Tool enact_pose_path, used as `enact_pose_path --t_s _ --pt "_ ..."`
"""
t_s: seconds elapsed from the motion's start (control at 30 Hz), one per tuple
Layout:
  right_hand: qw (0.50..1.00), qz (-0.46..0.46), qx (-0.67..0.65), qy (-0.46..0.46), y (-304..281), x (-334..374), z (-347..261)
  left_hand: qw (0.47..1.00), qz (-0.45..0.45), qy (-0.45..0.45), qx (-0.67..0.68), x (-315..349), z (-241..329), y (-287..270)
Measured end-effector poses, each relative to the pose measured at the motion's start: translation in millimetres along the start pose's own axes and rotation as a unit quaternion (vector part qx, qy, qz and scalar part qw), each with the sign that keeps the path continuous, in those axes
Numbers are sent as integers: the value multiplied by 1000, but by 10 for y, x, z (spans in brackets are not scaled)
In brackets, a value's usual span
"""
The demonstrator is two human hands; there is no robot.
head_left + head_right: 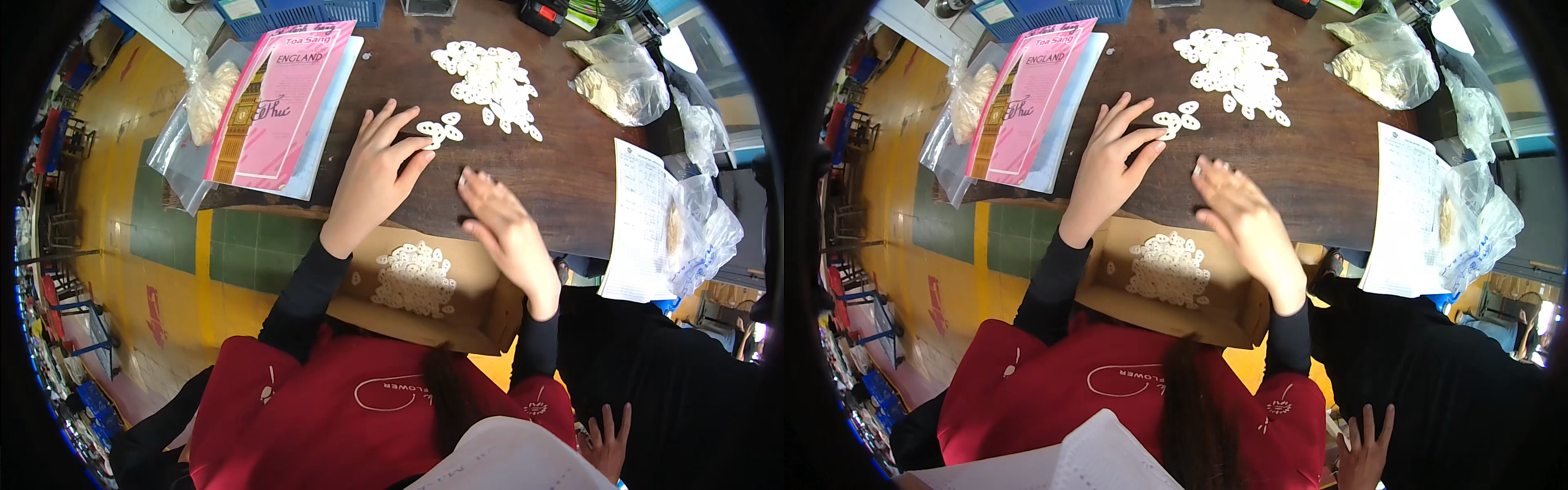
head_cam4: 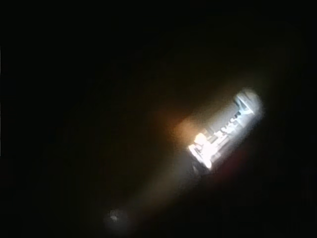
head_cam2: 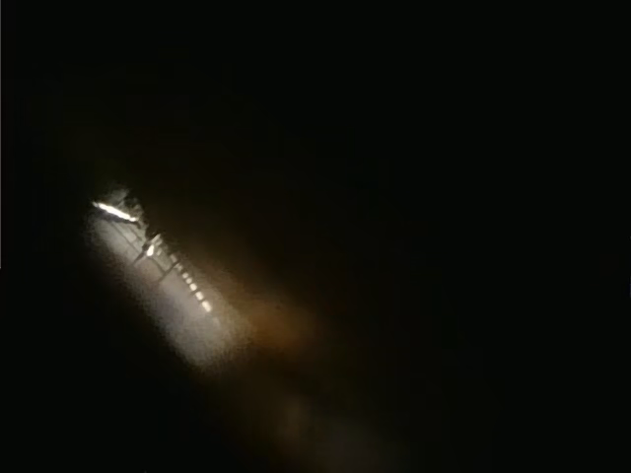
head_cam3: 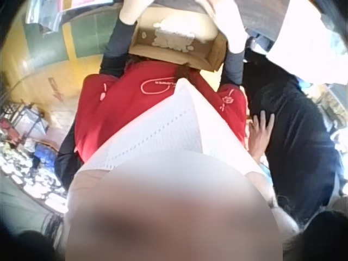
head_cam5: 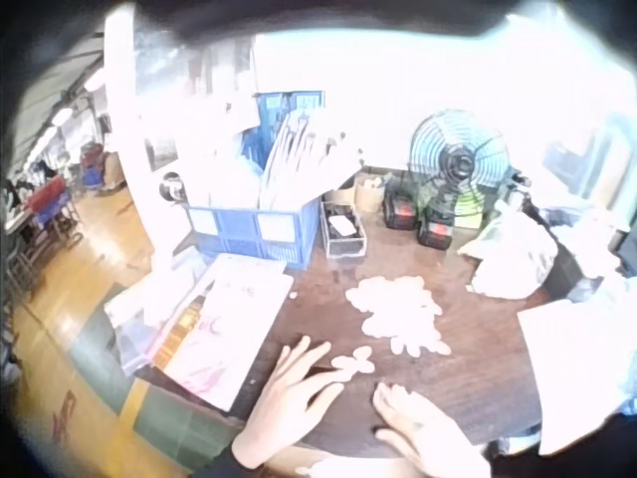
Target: The person sorts small white decorative pieces from a cardboard box onto a table, arranging them into small piles. The person then writes in a notebook with a pencil and later places some pieces into a plastic bag.
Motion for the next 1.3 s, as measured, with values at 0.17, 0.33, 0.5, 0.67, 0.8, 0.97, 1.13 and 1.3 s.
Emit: enact_pose_path --t_s 0.17,0.33,0.5,0.67,0.8,0.97,1.13,1.3 --pt "960 -173 -209 -64 142 312 -325 1000 -7 7 10 -7 3 17" --pt "991 9 -95 -89 -143 -239 -186 1000 12 15 8 -45 -29 0" --pt "996 35 14 -78 22 -689 0 999 32 21 8 -42 -49 -32" --pt "998 19 -5 -56 70 -262 -34 998 33 8 61 -64 -64 -52" --pt "988 -110 -83 -68 144 170 -221 982 59 -52 174 -61 -160 -138" --pt "970 -68 -205 -109 14 -42 -319 929 61 -177 320 1 -409 -150" --pt "994 42 -10 -104 164 -676 -229 902 84 -177 384 11 -474 -161" --pt "994 -59 -19 -91 328 -390 -277 909 72 -177 372 23 -463 -142"
Point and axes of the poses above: each hand's wrist, its own x-axis away from the middle knuckle, its own y-axis out of the palm, z = x × y, the point moved 8 cm from there along -x, towards the middle knuckle, and after that the axes turned 9 degrees about -x, right-handed, at the moved point
